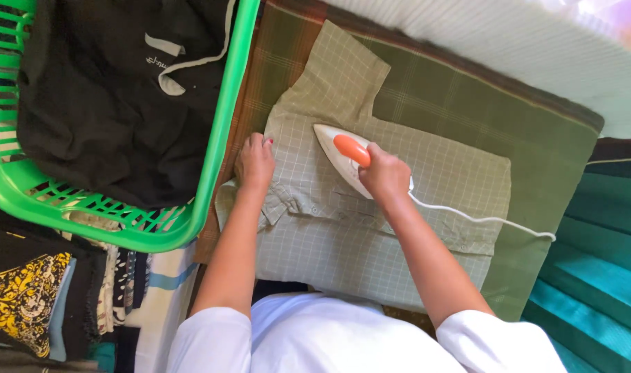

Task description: Ironing a shirt on a flat surface using a handheld iron.

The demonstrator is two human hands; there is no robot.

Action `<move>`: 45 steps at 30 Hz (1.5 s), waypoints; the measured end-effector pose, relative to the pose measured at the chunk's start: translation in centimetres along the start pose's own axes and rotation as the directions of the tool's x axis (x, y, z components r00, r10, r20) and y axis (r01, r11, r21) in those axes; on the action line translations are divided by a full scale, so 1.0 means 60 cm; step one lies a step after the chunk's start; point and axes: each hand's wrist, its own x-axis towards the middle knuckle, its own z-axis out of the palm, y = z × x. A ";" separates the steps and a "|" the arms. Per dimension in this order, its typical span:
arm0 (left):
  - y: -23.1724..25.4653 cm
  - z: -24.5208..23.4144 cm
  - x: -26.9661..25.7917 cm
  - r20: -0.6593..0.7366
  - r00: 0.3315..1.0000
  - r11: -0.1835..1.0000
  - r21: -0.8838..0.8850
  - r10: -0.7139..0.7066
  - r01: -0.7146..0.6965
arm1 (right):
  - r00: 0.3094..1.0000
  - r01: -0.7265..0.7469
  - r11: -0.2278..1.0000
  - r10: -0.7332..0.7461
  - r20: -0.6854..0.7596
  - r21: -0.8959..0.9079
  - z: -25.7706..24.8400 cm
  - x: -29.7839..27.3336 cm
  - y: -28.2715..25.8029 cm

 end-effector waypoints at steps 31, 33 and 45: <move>0.116 -0.022 -0.034 -0.227 0.968 0.954 0.295 0.112 -0.041 | 0.989 0.143 0.989 -0.141 -0.047 0.036 0.036 -0.042 0.036; 0.147 -0.020 -0.049 -0.165 0.949 0.889 0.421 0.270 -0.180 | 0.976 0.192 0.981 -0.188 -0.108 0.031 0.031 -0.028 0.044; 0.122 0.039 -0.054 -0.061 0.976 0.897 0.409 0.209 -0.166 | 0.987 0.065 0.998 -0.062 -0.145 0.016 -0.005 0.052 0.235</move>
